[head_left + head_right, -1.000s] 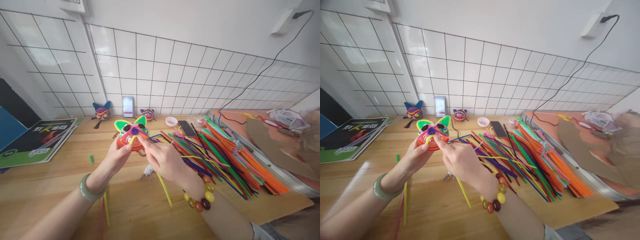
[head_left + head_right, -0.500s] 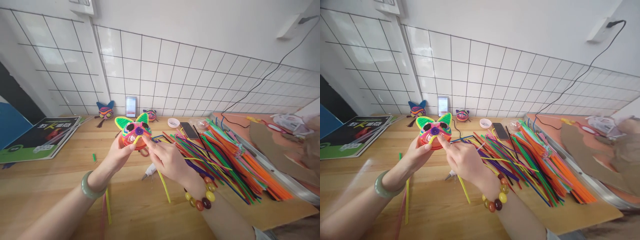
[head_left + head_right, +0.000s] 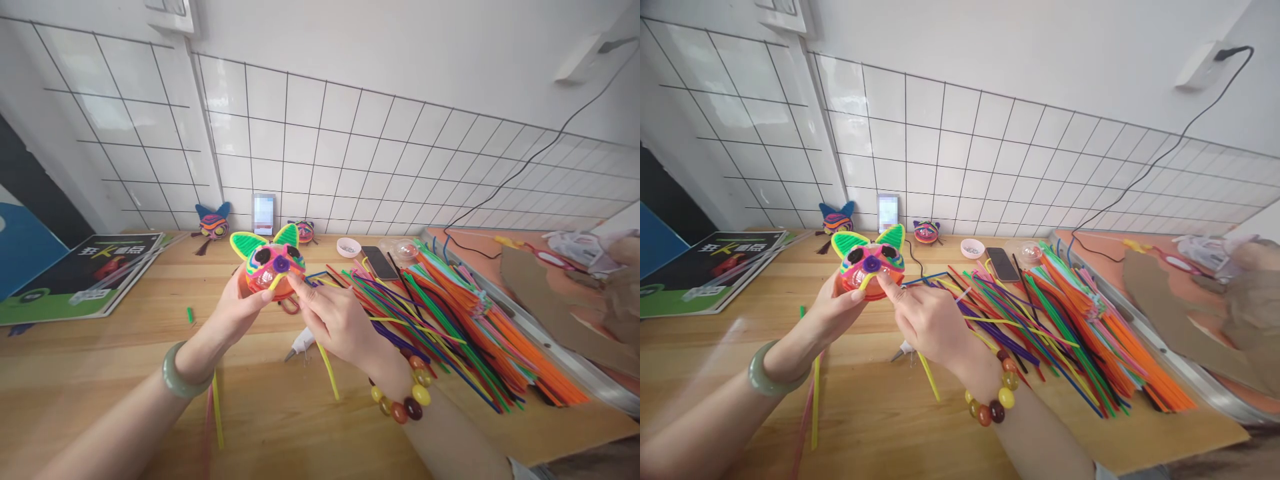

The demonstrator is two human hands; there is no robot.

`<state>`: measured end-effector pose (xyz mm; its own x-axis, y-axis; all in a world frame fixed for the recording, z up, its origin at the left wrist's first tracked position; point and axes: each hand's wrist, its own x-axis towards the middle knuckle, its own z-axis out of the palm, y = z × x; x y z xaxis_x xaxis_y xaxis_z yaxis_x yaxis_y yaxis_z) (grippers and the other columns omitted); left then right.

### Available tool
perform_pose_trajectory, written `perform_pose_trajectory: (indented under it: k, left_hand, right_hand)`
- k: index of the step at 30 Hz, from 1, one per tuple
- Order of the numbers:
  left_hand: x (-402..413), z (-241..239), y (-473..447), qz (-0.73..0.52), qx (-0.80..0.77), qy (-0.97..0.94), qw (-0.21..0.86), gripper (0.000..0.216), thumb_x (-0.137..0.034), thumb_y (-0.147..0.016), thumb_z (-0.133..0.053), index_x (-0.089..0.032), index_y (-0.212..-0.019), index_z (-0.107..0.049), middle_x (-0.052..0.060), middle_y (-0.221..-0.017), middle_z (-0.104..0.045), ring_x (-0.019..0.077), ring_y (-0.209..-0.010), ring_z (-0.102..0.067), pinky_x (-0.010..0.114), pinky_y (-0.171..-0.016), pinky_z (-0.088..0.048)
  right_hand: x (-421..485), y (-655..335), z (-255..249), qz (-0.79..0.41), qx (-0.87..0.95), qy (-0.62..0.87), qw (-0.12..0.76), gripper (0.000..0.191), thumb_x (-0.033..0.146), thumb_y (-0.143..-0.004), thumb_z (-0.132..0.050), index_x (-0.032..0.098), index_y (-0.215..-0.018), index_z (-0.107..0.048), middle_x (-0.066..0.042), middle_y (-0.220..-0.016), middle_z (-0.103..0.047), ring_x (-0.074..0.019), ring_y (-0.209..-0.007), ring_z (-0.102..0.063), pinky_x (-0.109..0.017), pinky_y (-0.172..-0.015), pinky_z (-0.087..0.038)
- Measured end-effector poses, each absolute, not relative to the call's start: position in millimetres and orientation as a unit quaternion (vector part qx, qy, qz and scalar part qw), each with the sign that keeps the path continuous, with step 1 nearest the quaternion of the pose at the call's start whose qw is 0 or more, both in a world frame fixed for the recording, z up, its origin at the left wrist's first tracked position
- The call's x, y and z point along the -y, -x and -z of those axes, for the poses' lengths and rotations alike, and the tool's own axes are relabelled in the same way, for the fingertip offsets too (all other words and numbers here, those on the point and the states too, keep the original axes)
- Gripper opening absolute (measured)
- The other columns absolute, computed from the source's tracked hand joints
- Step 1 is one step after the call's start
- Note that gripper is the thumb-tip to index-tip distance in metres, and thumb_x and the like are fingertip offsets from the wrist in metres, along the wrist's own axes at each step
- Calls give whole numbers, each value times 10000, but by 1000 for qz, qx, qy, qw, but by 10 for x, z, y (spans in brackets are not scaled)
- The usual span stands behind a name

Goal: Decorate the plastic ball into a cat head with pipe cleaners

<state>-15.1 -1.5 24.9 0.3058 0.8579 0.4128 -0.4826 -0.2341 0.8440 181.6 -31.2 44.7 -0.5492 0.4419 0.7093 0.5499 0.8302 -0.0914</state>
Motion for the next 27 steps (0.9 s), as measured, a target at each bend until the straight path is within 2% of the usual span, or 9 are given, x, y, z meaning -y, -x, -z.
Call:
perform_pose_trajectory:
  k: [5, 11, 18, 23, 27]
  left_hand:
    - [16, -253, 152, -569, -163, -547, 592, 386, -299, -815, -774, -206, -1171, -660, 110, -1155, -727, 299, -1003, -713, 391, -810, -600]
    - [11, -278, 166, -538, -133, -569, 607, 396, -282, -835, -758, -207, -1198, -618, 103, -1060, -752, 213, -725, -729, 363, -704, -605]
    - [-70, -190, 225, -550, -156, -549, 609, 500, -277, -778, -810, -199, -1236, -626, 110, -1145, -734, 264, -986, -716, 374, -845, -590]
    - [-72, -188, 219, -552, -154, -536, 620, 462, -258, -769, -818, -189, -1199, -663, 97, -1145, -747, 242, -999, -717, 349, -886, -581]
    - [-49, -214, 166, -537, -130, -537, 638, 352, -294, -804, -791, -193, -1132, -709, 91, -1096, -764, 216, -845, -740, 313, -757, -602]
  right_hand:
    - [314, -1815, -441, 71, 877, 278, 385, 605, 93, -989, -380, 185, -1579, -280, -13, -761, -659, -159, -655, -597, -292, -608, -495]
    - [297, -1813, -430, 95, 875, 268, 391, 612, 87, -989, -383, 190, -1581, -273, -5, -736, -658, -159, -640, -593, -289, -588, -484]
    - [278, -1794, -410, 100, 873, 264, 397, 617, 85, -987, -396, 188, -1581, -268, -5, -731, -656, -161, -635, -598, -291, -594, -500]
    - [285, -1792, -408, 103, 874, 264, 394, 614, 95, -995, -380, 184, -1588, -247, 6, -705, -636, -157, -623, -582, -286, -587, -487]
    - [289, -1787, -414, 113, 871, 268, 396, 617, 98, -994, -378, 167, -1591, -236, 12, -681, -618, -155, -594, -557, -284, -563, -466]
